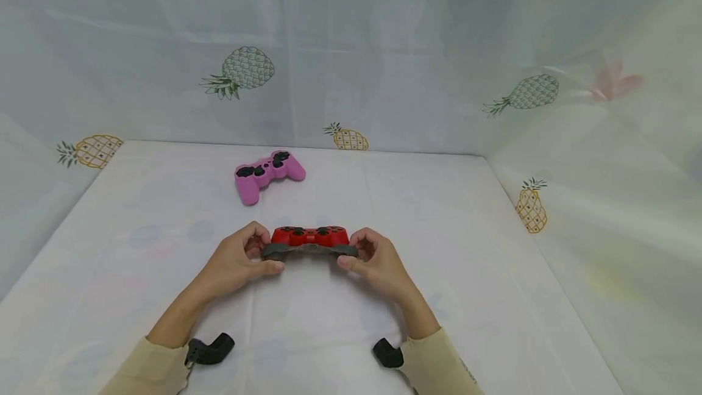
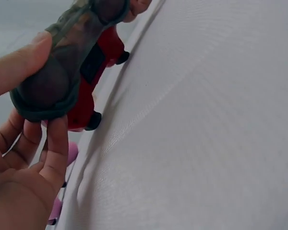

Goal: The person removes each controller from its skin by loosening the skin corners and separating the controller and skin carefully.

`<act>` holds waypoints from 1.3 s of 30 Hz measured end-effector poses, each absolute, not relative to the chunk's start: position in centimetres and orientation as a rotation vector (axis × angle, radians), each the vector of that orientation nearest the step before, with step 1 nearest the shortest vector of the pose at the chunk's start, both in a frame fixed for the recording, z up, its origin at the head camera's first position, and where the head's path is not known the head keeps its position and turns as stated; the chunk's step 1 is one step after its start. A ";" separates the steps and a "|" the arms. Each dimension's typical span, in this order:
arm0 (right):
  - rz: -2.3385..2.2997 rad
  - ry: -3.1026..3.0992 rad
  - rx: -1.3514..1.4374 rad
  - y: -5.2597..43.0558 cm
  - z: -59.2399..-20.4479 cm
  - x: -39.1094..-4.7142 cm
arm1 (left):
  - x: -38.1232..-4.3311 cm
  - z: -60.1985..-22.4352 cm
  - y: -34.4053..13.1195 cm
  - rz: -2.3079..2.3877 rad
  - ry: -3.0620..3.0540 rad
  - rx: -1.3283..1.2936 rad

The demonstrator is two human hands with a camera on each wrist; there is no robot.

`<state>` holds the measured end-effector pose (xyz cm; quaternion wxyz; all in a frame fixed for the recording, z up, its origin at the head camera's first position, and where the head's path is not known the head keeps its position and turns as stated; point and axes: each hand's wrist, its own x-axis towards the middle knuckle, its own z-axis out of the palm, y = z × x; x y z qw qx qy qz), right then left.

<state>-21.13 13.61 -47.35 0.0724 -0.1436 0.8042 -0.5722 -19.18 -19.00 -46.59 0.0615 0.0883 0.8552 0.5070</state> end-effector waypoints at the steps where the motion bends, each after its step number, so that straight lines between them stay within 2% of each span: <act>1: -1.727 2.402 -0.424 13.6 -47.3 -21.1 | -19.1 -46.6 -19.0 1.561 2.562 0.264; 12: -1.761 2.310 -0.424 13.3 -46.9 -21.1 | -19.1 -46.3 -19.1 1.650 2.412 0.329; 39: -1.668 2.520 -0.337 12.8 -46.4 -20.4 | -18.8 -45.8 -18.3 1.465 2.667 0.252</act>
